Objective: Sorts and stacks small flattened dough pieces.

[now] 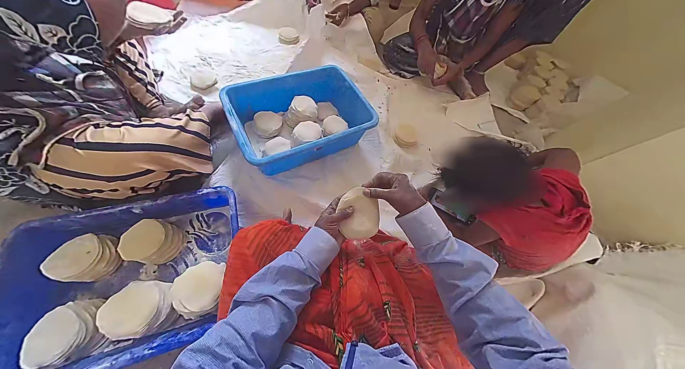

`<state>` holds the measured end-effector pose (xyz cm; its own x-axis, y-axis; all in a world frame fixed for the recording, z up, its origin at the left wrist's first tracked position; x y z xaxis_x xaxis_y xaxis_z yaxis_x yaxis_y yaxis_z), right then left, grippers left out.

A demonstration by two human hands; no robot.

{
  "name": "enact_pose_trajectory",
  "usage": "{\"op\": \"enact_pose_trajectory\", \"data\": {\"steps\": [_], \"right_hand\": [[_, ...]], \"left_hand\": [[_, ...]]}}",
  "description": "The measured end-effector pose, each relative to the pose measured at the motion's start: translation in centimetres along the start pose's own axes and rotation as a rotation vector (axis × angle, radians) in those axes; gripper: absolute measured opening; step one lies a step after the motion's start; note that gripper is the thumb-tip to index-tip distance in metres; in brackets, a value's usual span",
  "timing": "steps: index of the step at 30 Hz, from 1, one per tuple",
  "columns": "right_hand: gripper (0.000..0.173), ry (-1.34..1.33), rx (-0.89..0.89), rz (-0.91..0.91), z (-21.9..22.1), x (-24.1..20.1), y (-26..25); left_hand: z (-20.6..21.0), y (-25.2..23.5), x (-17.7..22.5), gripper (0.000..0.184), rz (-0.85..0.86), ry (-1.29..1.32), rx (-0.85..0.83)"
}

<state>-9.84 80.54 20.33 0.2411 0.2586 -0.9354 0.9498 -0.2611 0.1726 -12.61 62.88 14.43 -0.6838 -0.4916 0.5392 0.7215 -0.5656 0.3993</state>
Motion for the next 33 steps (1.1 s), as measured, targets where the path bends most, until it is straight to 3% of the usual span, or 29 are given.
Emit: {"op": "enact_pose_trajectory", "data": {"steps": [5,9,17,26,33], "right_hand": [[0.012,0.194,0.087,-0.232,0.0,1.0,0.5],[0.011,0.177,0.153,-0.313,0.4,0.9,1.0],[0.011,-0.003,0.161,-0.300,0.9,-0.8,2.6],[0.012,-0.206,0.415,-0.139,-0.2,-0.1,2.4],[0.013,-0.170,0.484,-0.254,-2.4,-1.3,2.8]], "left_hand": [[0.1,0.0,0.0,0.037,-0.013,-0.025,0.023],[0.1,0.1,-0.1,0.030,-0.030,-0.040,0.033],[0.0,0.2,-0.1,0.029,-0.022,-0.039,0.025],[0.5,0.6,0.0,0.032,-0.038,-0.072,0.082],[0.2,0.1,-0.2,0.039,-0.054,-0.159,0.197]]}}
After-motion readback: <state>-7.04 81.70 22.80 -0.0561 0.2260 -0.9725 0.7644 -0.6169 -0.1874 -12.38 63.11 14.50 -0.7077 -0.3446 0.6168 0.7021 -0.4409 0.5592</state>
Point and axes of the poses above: each hand's wrist, its own y-axis away from the middle knuckle, its own z-axis out of the palm, x = y × z, the point moved 1 cm from there along -y, towards the middle knuckle, and after that the axes turned 4 degrees about z, right-handed, at the moved point
